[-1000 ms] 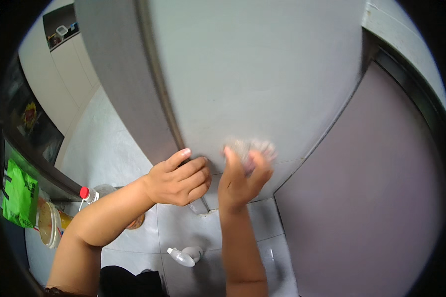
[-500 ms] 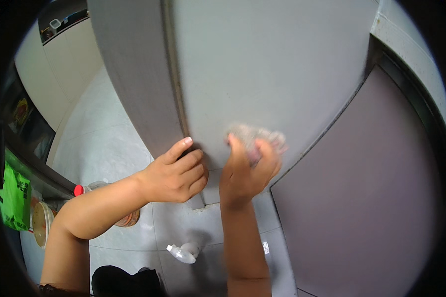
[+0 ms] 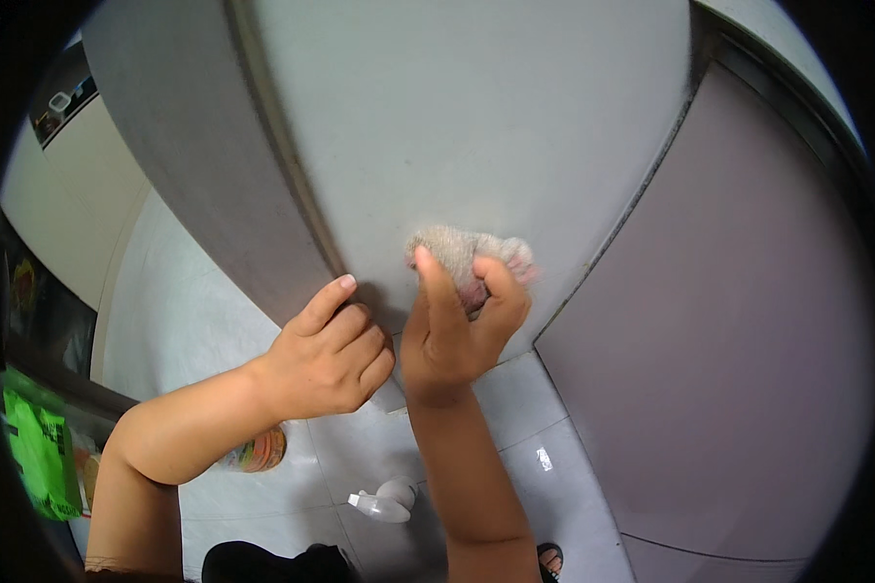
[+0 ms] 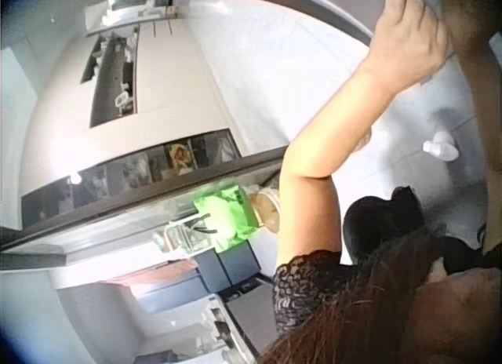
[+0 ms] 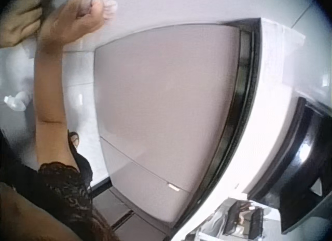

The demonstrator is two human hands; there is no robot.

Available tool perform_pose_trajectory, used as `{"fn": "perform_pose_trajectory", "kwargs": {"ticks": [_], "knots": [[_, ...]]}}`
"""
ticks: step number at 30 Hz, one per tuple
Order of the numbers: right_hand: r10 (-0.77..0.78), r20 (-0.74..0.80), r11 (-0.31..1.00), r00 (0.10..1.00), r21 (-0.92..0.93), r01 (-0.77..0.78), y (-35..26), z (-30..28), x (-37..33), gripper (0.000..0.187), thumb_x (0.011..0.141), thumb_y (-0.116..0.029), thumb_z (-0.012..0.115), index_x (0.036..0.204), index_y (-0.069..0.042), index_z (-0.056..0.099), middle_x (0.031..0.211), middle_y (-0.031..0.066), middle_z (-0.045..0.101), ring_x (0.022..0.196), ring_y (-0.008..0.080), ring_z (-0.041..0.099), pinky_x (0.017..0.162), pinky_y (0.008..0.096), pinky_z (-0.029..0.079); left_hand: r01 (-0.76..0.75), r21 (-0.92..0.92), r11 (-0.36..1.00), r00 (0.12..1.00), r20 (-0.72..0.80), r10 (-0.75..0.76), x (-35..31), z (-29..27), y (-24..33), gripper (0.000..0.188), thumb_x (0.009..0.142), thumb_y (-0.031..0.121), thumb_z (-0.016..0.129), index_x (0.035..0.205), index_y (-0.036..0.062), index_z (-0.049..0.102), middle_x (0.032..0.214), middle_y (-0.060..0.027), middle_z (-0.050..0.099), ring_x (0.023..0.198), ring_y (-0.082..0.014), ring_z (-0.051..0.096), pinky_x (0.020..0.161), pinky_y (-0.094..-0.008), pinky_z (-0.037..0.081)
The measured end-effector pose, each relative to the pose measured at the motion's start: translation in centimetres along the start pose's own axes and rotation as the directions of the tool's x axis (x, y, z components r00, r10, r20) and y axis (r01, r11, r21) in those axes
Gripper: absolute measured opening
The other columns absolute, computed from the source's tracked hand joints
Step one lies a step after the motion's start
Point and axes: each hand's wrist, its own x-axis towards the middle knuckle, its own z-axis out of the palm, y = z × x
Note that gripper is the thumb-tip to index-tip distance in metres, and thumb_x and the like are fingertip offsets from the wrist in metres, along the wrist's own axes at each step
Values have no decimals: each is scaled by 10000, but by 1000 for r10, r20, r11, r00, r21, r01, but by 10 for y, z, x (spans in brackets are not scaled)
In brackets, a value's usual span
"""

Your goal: The person wipes a vertical wall surface with a cloth, moving from upper sections down to the baseboard and corner. They repeatedly rub the wall and the junction with the floor, occasionally folding the cloth to use a clean side.

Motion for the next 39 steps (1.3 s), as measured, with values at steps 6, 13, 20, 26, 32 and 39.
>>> {"fn": "perform_pose_trajectory", "kwargs": {"ticks": [6, 13, 20, 26, 32, 39], "knots": [[-11, 73, 999, 997, 50, 7, 6, -12, -74, 205, 739, -69, 813, 923, -140, 759, 1064, 78, 548, 935, 243, 520, 782, 378, 435, -63, -44, 997, 997, -45, 62, -2, 3, -1, 52, 677, 111, 614, 714, 75, 617, 712, -31, 541, 801, -222, 576, 1078, -504, 397], [-103, 35, 995, 994, 11, 103, 8, -6, -11, 202, 751, -64, 778, 932, -153, 768, 1040, 47, 557, 904, 219, 533, 787, 351, 421, -60, -82, 995, 997, -61, 55, -5, 3, 0, 32, 652, 89, 608, 637, 80, 581, 667, -30, 519, 751, -209, 548, 1108, -491, 409], [-52, 45, 998, 998, 25, 51, 22, -11, -66, 201, 744, -25, 813, 915, -117, 761, 997, 65, 524, 885, 235, 507, 733, 359, 429, -78, -23, 997, 995, -61, 76, -4, 4, -2, 35, 696, 102, 620, 710, 70, 614, 709, -36, 534, 820, -220, 592, 1094, -516, 381], [169, 89, 980, 982, 95, -177, -3, -8, -36, 203, 732, -34, 828, 908, -116, 767, 996, 70, 527, 877, 233, 504, 720, 373, 447, -33, 3, 999, 993, -115, 33, -7, 8, 0, 42, 688, 91, 603, 660, 93, 571, 688, -25, 524, 791, -217, 566, 1084, -496, 412], [34, 65, 999, 997, 19, -36, 5, -12, -41, 216, 712, -48, 841, 900, -130, 771, 1008, 52, 544, 848, 215, 515, 759, 369, 434, -55, -10, 998, 996, -67, 54, -5, 1, 0, 28, 695, 101, 615, 690, 85, 593, 718, -32, 544, 816, -206, 585, 1068, -508, 402], [13, 56, 999, 998, 34, -14, 9, -12, -24, 221, 721, -37, 820, 911, -127, 751, 982, 54, 550, 873, 218, 524, 783, 364, 420, -53, -26, 998, 997, -51, 52, -7, 4, 1, 46, 680, 104, 622, 694, 67, 599, 719, -39, 541, 816, -219, 586, 1049, -512, 414]]}}
